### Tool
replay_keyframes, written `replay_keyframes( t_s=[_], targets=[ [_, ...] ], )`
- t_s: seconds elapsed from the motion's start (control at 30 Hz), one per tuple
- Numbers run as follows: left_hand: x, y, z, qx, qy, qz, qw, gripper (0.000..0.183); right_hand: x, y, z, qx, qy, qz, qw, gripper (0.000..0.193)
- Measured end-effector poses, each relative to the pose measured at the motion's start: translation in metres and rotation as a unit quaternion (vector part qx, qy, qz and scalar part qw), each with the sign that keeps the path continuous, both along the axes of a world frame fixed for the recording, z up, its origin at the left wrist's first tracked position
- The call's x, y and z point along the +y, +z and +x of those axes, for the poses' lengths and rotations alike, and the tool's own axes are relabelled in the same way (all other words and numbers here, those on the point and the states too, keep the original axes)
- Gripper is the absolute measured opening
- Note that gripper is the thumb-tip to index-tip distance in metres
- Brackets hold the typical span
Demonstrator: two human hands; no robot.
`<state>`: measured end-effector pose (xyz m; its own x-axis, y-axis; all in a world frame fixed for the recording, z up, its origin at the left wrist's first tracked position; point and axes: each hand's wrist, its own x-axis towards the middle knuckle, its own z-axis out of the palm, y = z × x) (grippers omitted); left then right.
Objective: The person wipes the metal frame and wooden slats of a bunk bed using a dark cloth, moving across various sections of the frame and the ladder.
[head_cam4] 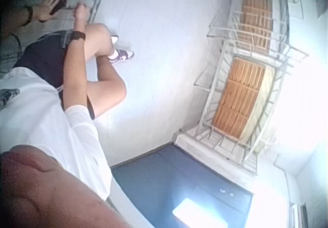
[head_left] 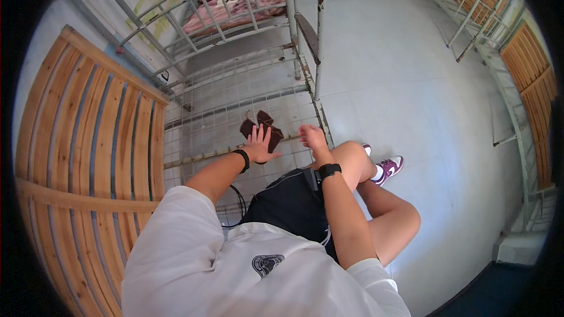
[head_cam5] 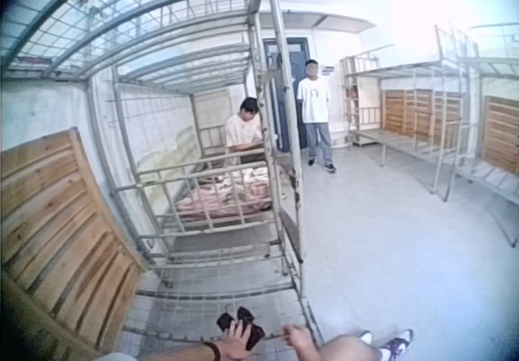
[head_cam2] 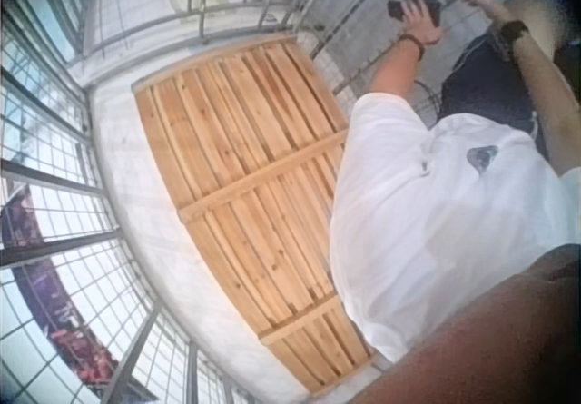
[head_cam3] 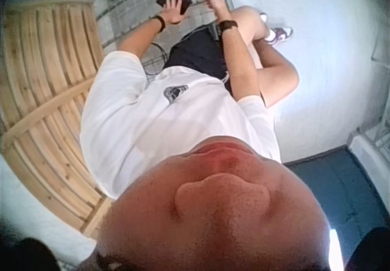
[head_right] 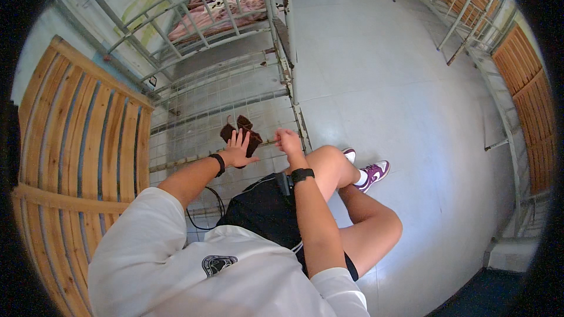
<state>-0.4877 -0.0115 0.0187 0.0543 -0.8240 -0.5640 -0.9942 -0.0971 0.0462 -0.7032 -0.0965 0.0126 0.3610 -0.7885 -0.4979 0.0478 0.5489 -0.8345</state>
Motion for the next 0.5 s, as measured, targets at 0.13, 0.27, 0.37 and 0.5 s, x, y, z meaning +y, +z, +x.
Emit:
replay_keyframes(
  t_s=[0.13, 0.27, 0.37, 0.5],
  targets=[
    [0.0001, -0.0026, 0.0014, -0.007, -0.009, 0.013, 1.000, 0.120, 0.0027, 0.0038, 0.0012, 0.007, -0.008, -0.007, 1.000, 0.023],
    [0.0019, 0.0002, 0.0059, -0.012, -0.005, 0.004, 1.000, 0.119, 0.0047, 0.0072, 0.0042, -0.001, -0.013, -0.003, 1.000, 0.022],
    [0.0009, 0.0030, 0.0031, 0.000, -0.002, 0.007, 1.000, 0.118, 0.0025, 0.0068, 0.0010, 0.004, -0.011, -0.006, 1.000, 0.022],
    [0.0029, 0.0028, 0.0032, -0.005, -0.008, 0.002, 1.000, 0.117, 0.0032, 0.0033, 0.0009, 0.002, 0.001, -0.007, 1.000, 0.022]
  ],
)
